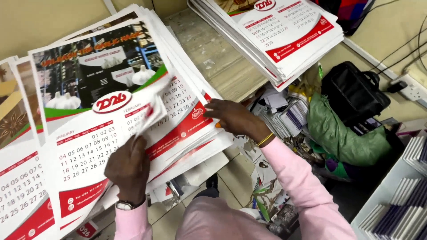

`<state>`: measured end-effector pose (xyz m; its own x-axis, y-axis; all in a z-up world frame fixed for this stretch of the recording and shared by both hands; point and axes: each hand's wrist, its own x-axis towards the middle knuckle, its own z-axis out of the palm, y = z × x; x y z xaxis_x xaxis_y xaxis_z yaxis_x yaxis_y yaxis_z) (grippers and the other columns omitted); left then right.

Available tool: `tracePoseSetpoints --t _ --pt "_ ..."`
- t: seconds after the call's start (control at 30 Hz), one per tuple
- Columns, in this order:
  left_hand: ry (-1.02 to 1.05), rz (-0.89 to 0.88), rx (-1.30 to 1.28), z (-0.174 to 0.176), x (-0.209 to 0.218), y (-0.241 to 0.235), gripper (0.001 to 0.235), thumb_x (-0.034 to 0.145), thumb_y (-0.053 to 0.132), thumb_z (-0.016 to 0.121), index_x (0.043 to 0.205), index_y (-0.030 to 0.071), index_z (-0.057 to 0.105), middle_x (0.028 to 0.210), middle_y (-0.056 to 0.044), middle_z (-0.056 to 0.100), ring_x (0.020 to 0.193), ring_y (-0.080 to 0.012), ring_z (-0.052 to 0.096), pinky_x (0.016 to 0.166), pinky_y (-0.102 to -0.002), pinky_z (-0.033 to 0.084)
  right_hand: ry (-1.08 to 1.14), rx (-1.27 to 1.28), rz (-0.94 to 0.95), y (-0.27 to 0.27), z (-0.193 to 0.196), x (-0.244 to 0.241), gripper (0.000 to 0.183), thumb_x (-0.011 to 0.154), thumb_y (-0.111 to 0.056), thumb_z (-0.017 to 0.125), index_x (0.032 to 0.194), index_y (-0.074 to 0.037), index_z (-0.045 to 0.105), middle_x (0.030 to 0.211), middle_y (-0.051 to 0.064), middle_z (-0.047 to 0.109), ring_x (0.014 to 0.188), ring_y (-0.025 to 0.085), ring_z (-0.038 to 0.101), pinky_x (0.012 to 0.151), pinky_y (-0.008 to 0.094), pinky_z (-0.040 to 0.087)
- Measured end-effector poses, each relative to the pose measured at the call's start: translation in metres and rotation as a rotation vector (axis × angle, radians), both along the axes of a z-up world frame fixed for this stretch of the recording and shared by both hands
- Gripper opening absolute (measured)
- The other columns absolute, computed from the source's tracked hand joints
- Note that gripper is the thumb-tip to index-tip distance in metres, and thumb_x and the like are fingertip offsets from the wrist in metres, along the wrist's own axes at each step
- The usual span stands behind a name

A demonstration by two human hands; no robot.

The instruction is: Manually picking up, aligning, and stacking printed calendar sheets in a print shop.

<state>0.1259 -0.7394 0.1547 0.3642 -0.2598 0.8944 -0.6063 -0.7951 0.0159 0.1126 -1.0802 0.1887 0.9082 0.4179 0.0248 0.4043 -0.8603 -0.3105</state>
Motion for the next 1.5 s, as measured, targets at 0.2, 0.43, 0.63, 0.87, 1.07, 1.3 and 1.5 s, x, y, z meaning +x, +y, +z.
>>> tracePoseSetpoints --t 0.2,0.43,0.63,0.87,1.07,1.3,1.5 --pt "0.232 -0.048 0.034 -0.022 0.008 -0.054 0.032 0.093 -0.007 0.064 0.104 0.020 0.078 0.114 -0.002 0.079 0.059 -0.0189 0.058 0.050 -0.031 0.043 0.049 -0.291 0.220 -0.010 -0.037 0.067 0.085 0.070 -0.005 0.085 0.147 -0.019 0.054 0.162 0.012 0.039 0.153 0.037 0.027 0.118 0.052 0.031" --pt "0.473 -0.178 -0.023 -0.057 -0.002 -0.075 0.041 0.087 -0.008 0.061 0.118 0.016 0.075 0.122 -0.009 0.075 0.091 -0.0269 0.072 0.071 -0.036 0.055 -0.111 -0.194 0.304 -0.006 -0.050 0.090 0.022 0.072 0.005 0.070 0.081 -0.015 0.074 0.084 0.004 0.074 0.088 0.032 0.062 0.071 0.042 0.048" --pt "0.556 -0.132 -0.042 -0.065 -0.013 -0.073 0.035 0.092 0.002 0.060 0.122 0.015 0.073 0.129 -0.009 0.072 0.104 -0.0287 0.072 0.083 -0.038 0.057 0.008 -0.209 0.352 -0.008 -0.042 0.091 0.036 0.063 -0.013 0.080 0.098 -0.016 0.077 0.093 0.004 0.075 0.102 0.032 0.061 0.087 0.041 0.046" --pt "0.379 0.089 0.009 -0.065 -0.041 -0.077 0.035 0.086 -0.013 0.061 0.107 0.009 0.076 0.121 -0.012 0.075 0.082 -0.0283 0.070 0.065 -0.036 0.054 -0.458 -0.177 0.344 -0.004 -0.086 0.091 0.025 0.063 0.004 0.074 0.077 -0.013 0.062 0.062 0.007 0.059 0.059 0.030 0.059 0.047 0.041 0.044" --pt "0.453 0.115 0.082 -0.067 -0.048 -0.115 0.033 0.078 -0.017 0.061 0.100 0.005 0.071 0.131 -0.012 0.070 0.106 -0.0325 0.070 0.079 -0.040 0.058 -0.401 -0.108 0.425 -0.017 -0.089 0.094 0.017 0.072 0.004 0.068 0.078 -0.012 0.066 0.075 0.009 0.065 0.071 0.031 0.062 0.047 0.043 0.043" --pt "0.478 0.255 0.046 -0.082 -0.040 -0.135 0.006 0.091 0.009 0.073 0.095 0.009 0.078 0.120 -0.007 0.075 0.106 -0.0288 0.073 0.091 -0.040 0.058 -0.194 0.059 0.452 -0.035 -0.067 0.081 0.018 0.083 -0.008 0.070 0.099 -0.002 0.073 0.088 0.017 0.070 0.087 0.037 0.069 0.062 0.046 0.054" --pt "0.413 0.272 0.083 -0.072 -0.033 -0.143 0.004 0.088 0.003 0.076 0.088 0.005 0.079 0.118 -0.009 0.077 0.103 -0.0322 0.074 0.088 -0.042 0.058 0.028 0.391 0.465 -0.122 0.003 0.017 0.063 0.088 -0.007 0.067 0.149 -0.003 0.051 0.154 0.028 0.048 0.141 0.051 0.043 0.111 0.063 0.041"
